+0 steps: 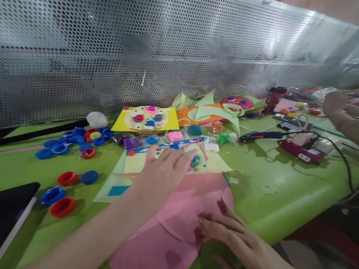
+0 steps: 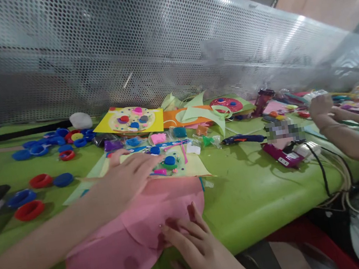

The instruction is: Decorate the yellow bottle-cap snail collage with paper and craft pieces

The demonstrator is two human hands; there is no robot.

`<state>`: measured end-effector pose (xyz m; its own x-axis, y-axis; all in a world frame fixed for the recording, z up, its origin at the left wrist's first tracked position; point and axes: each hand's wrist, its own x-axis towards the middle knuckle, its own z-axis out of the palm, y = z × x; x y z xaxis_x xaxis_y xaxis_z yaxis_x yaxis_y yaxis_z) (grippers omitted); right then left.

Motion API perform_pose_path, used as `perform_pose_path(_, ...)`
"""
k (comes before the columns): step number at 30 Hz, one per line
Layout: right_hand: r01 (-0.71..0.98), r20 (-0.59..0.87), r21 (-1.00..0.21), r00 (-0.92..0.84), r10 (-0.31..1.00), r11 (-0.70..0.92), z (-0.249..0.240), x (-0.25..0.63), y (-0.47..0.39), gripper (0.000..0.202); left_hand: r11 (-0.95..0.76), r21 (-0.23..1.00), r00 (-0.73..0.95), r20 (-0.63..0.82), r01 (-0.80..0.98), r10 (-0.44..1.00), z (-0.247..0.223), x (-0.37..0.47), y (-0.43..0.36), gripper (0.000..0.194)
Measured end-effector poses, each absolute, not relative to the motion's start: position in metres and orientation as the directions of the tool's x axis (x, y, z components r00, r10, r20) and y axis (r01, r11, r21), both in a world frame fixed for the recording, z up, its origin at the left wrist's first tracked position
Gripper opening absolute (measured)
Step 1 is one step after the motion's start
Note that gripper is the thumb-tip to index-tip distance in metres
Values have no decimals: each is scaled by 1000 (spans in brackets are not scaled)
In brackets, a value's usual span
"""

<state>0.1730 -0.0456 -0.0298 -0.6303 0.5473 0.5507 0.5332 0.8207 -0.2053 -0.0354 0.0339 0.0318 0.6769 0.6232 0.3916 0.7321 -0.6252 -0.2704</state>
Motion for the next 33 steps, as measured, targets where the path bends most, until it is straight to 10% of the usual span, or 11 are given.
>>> perform_pose_path(5,575,478,-159,-666,572,803,-25,175,-39,46,-696,-515,852,437,501,290,-6,-38,18,31)
perform_pose_path(33,502,438,124,-802,407,856,-16,175,-33,43,-693,-451,822,394,563,412,-9,-35,17,27)
